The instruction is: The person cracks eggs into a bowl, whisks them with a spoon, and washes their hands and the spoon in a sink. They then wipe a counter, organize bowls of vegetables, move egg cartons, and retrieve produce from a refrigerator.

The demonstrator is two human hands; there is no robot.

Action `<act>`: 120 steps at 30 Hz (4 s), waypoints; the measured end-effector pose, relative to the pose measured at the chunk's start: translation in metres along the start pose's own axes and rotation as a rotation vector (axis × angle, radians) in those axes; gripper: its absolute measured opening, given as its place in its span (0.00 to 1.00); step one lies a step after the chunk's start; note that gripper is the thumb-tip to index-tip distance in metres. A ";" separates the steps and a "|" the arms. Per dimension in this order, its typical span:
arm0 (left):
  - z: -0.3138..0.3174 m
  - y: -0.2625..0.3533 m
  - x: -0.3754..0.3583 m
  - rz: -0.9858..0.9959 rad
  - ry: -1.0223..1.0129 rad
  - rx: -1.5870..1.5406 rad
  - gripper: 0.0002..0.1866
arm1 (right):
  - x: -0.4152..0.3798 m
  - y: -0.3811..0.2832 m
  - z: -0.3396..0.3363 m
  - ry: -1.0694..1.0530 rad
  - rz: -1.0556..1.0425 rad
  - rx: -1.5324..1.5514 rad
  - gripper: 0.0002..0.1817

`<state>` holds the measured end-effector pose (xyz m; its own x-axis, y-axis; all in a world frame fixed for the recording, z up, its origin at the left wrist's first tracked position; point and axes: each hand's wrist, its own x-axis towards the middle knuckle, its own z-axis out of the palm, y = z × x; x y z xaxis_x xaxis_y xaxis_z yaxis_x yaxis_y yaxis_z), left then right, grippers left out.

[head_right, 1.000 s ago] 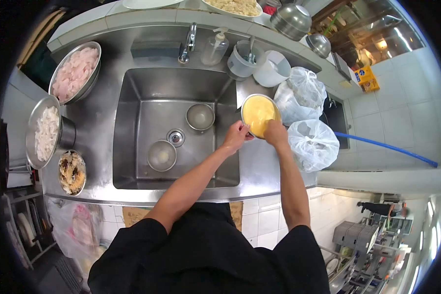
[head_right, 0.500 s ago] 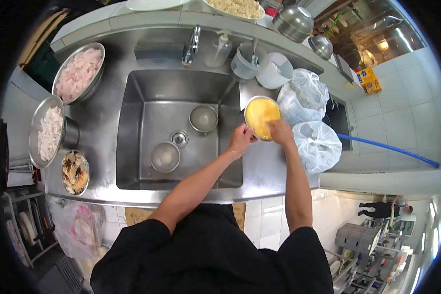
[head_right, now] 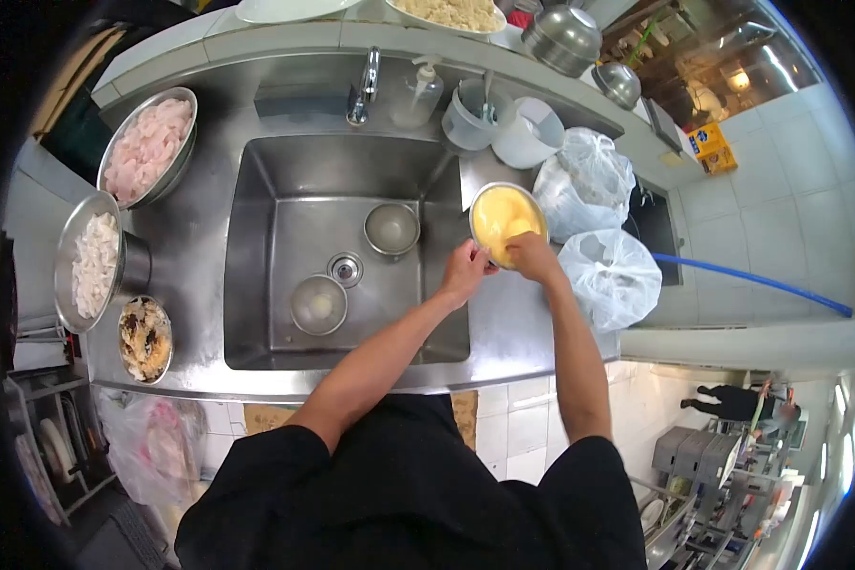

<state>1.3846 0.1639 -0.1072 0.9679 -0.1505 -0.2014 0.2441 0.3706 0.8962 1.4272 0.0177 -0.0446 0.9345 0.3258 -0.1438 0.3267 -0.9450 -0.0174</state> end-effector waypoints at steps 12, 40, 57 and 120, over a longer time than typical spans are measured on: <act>-0.002 -0.006 0.014 0.062 -0.007 -0.143 0.11 | -0.006 0.010 -0.011 0.200 -0.045 0.277 0.09; -0.012 -0.006 0.009 -0.098 -0.152 -0.223 0.10 | -0.005 0.004 -0.021 0.042 -0.089 0.252 0.11; -0.014 -0.002 0.010 -0.051 -0.168 -0.198 0.09 | -0.009 -0.013 -0.014 0.028 0.136 0.092 0.12; -0.015 -0.013 0.005 0.080 -0.090 0.159 0.14 | -0.011 0.002 -0.018 0.066 0.266 0.130 0.11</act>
<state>1.3868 0.1718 -0.1259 0.9728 -0.2105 -0.0967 0.1466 0.2362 0.9606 1.4203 0.0133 -0.0252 0.9933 0.0640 -0.0958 0.0528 -0.9920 -0.1148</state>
